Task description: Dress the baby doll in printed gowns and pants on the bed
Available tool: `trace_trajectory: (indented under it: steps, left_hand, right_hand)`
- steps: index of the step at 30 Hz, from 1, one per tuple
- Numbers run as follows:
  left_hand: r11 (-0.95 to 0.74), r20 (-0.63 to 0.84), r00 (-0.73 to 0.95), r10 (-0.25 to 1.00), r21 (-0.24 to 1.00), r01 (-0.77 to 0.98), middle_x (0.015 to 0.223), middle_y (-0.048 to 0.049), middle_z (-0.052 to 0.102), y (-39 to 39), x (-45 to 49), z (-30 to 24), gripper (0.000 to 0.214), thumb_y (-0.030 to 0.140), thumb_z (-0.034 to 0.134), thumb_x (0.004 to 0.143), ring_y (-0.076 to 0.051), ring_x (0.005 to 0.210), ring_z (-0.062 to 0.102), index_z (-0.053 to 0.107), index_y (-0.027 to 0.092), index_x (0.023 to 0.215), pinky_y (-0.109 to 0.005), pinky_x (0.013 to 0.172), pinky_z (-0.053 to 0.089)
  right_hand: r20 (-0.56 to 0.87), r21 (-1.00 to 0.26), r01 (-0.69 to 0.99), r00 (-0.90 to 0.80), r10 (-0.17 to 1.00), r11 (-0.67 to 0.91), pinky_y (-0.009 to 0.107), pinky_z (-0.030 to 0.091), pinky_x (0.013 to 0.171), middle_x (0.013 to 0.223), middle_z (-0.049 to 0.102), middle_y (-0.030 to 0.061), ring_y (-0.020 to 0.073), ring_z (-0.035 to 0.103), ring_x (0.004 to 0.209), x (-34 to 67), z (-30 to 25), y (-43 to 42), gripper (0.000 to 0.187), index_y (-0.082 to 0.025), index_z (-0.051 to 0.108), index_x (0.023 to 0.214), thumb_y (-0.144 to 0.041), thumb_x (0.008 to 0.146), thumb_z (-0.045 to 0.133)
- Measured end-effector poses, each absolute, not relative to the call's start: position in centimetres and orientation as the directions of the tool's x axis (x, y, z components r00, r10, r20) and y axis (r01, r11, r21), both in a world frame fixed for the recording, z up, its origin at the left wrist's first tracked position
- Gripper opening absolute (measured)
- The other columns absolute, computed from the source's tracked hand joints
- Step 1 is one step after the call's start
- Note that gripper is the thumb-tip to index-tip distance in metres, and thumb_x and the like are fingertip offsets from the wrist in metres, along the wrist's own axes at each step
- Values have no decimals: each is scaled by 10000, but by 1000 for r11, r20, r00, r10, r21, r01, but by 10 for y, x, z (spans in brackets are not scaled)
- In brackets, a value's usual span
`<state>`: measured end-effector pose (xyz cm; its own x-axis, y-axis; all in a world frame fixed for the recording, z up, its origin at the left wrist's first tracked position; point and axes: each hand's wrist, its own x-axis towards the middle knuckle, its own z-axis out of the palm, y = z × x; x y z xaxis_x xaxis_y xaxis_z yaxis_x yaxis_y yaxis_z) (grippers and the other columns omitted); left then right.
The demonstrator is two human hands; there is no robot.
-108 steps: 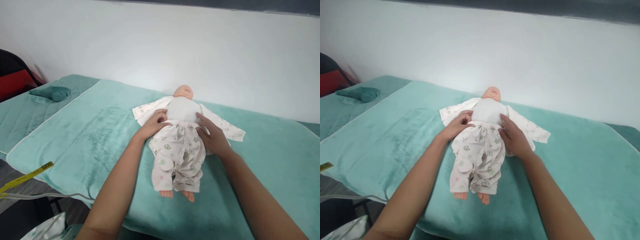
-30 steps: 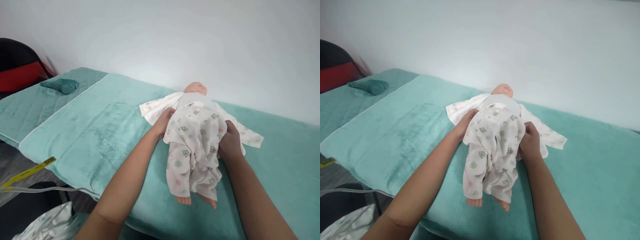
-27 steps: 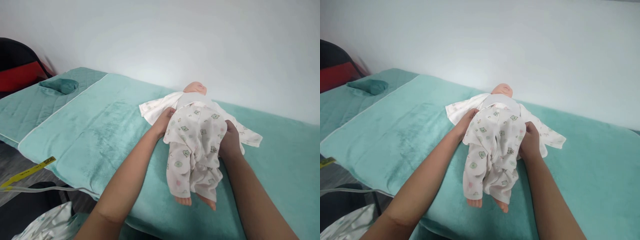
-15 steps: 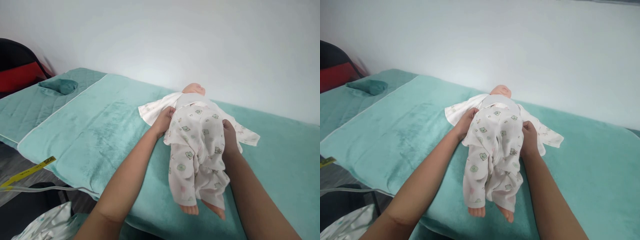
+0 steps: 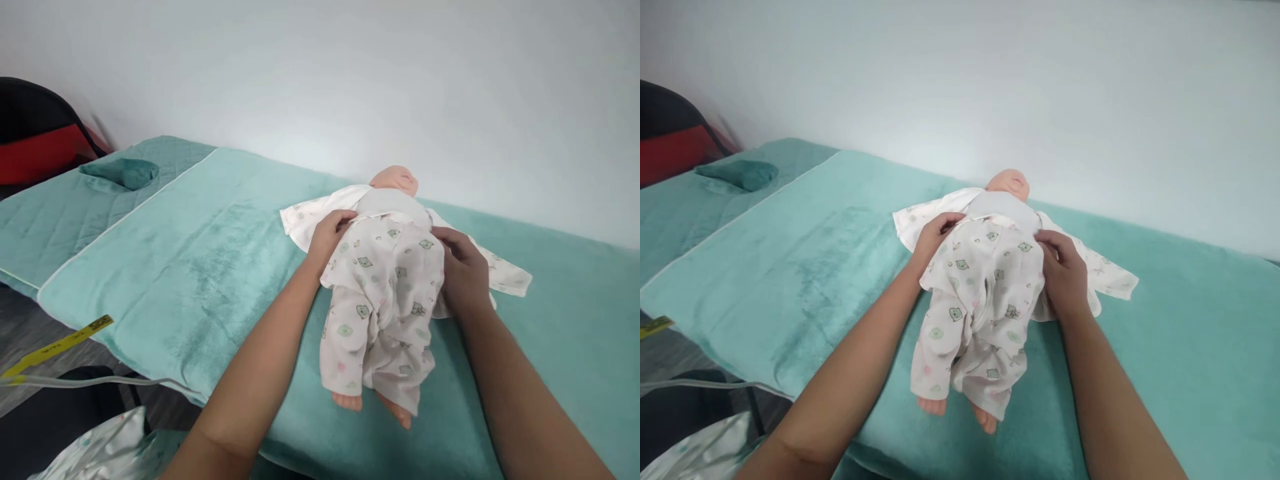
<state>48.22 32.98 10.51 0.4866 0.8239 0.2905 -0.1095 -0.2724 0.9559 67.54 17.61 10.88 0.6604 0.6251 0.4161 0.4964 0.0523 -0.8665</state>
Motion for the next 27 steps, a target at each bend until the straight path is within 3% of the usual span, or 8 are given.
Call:
trace_trajectory:
  steps: [3, 7, 10, 14, 16, 20, 27]
  left_hand:
    - [-289, 258, 499, 827, 957, -15, 877, -20, 656, 337, 484, 103, 105, 283, 568, 872, -156, 846, 582, 619, 192, 881, -270, 788, 447]
    - [-353, 252, 478, 842, 926, 134, 732, 28, 534, 347, 489, 102, 146, 296, 532, 911, -138, 746, 508, 504, 208, 798, -259, 727, 389]
    - [-343, 233, 450, 862, 922, 181, 752, 27, 531, 353, 495, 103, 144, 270, 489, 932, -141, 753, 501, 455, 216, 803, -258, 716, 368]
    - [-303, 196, 418, 887, 930, 207, 781, 15, 545, 359, 502, 103, 153, 270, 467, 941, -152, 770, 507, 431, 220, 801, -262, 709, 358]
    - [-288, 189, 406, 894, 937, 198, 776, 13, 538, 361, 503, 102, 152, 275, 468, 940, -156, 766, 507, 428, 222, 803, -263, 704, 356]
    - [-250, 165, 395, 904, 952, 177, 724, 22, 517, 360, 502, 100, 120, 263, 507, 913, -160, 732, 502, 456, 224, 811, -268, 700, 366]
    - [-303, 219, 467, 857, 946, 113, 864, -11, 653, 352, 502, 107, 102, 199, 505, 886, -161, 846, 572, 589, 201, 828, -289, 821, 438]
  right_hand:
    - [380, -850, 522, 521, 765, 68, 443, 423, 1060, 1333, 617, 15, 263, 565, 1233, 687, 121, 186, 132, -264, 678, 832, -389, 792, 682]
    - [236, -791, 612, 335, 912, -20, 463, 447, 1001, 1470, 513, -3, 295, 576, 1218, 694, 143, 203, 202, -230, 578, 718, -391, 812, 657]
    - [258, -643, 764, 279, 925, -51, 467, 456, 940, 1408, 572, 24, 311, 583, 1189, 693, 155, 214, 236, -228, 517, 703, -393, 850, 599]
    - [332, -500, 855, 337, 881, -138, 420, 446, 810, 1125, 706, 62, 292, 628, 974, 694, 158, 230, 170, -242, 471, 764, -338, 878, 553]
    - [376, -526, 828, 434, 819, -197, 411, 421, 780, 929, 705, 66, 274, 606, 864, 697, 155, 241, 142, -250, 474, 792, -323, 876, 562]
    - [404, -643, 733, 572, 714, -223, 396, 399, 749, 658, 560, 19, 233, 528, 737, 706, 144, 261, 190, -256, 483, 730, -313, 819, 640]
    - [380, -827, 562, 580, 720, -16, 373, 449, 781, 875, 668, 22, 217, 580, 837, 700, 119, 248, 140, -265, 598, 775, -397, 786, 642]
